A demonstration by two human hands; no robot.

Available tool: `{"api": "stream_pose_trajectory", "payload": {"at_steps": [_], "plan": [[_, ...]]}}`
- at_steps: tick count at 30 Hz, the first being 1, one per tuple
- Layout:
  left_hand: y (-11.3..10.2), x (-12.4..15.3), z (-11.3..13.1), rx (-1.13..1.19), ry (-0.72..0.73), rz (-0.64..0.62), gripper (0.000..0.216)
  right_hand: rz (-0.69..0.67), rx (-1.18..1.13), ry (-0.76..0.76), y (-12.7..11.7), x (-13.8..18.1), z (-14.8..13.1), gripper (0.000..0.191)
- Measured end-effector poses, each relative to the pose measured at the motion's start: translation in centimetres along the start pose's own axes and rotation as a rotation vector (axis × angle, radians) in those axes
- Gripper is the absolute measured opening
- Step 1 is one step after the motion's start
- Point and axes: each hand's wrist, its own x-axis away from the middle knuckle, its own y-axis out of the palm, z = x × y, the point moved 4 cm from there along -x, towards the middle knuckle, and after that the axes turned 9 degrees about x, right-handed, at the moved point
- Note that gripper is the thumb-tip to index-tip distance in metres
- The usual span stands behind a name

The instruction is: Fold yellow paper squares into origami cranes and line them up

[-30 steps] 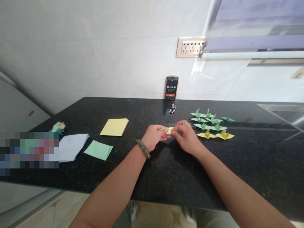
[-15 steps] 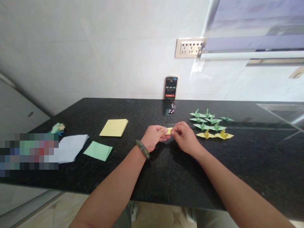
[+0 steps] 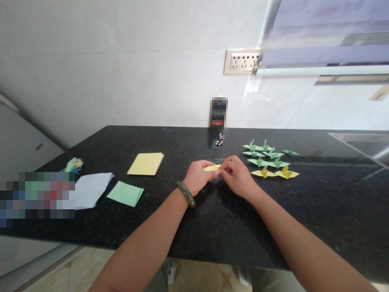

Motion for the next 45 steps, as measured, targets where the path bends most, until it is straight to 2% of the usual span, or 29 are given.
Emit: {"api": "stream_pose_trajectory", "payload": {"at_steps": [7,11,15,18,22,24,26,28,29,32,37,45], "plan": [[0.2,0.0,0.2,0.036,-0.039,0.034,0.016,-0.014,0.006,0.018,-0.2,-0.1,-0.3,0.010],[0.2,0.2,0.4,0.037,-0.063,0.029,0.023,-0.015,0.004,0.017,-0.3,0.0,-0.2,0.010],[0.2,0.2,0.3,0.068,-0.112,-0.017,0.029,-0.005,0.027,0.009,-0.5,0.0,-0.1,0.011],[0.2,0.0,0.1,0.073,-0.084,-0.042,0.028,0.004,0.041,-0.012,-0.6,-0.1,-0.2,0.011],[0.0,-0.2,0.1,0.042,-0.032,0.040,0.022,0.027,0.033,-0.044,-0.5,0.0,-0.4,0.009],[0.0,-0.2,0.2,0.056,-0.016,0.064,0.024,0.087,-0.003,0.008,-0.5,0.0,-0.1,0.005],[0.1,-0.1,0.4,0.077,0.001,0.067,0.027,0.124,-0.120,0.141,-0.4,0.0,0.7,0.032],[0.2,0.1,0.6,0.075,0.019,0.055,0.029,0.051,-0.312,0.269,0.2,0.1,1.5,0.054],[0.2,0.1,0.7,0.068,0.029,0.048,0.029,-0.015,-0.407,0.306,0.5,0.1,1.7,0.058],[0.3,0.2,0.8,0.056,0.052,0.015,0.029,-0.133,-0.593,0.321,1.0,0.0,1.6,0.050],[0.3,0.2,0.8,0.088,0.057,0.006,0.025,-0.054,-0.616,0.313,0.1,-0.2,1.0,0.041],[0.3,0.2,0.5,0.179,-0.056,-0.023,0.026,-0.109,-0.607,0.287,-0.4,-0.3,1.0,0.041]]}}
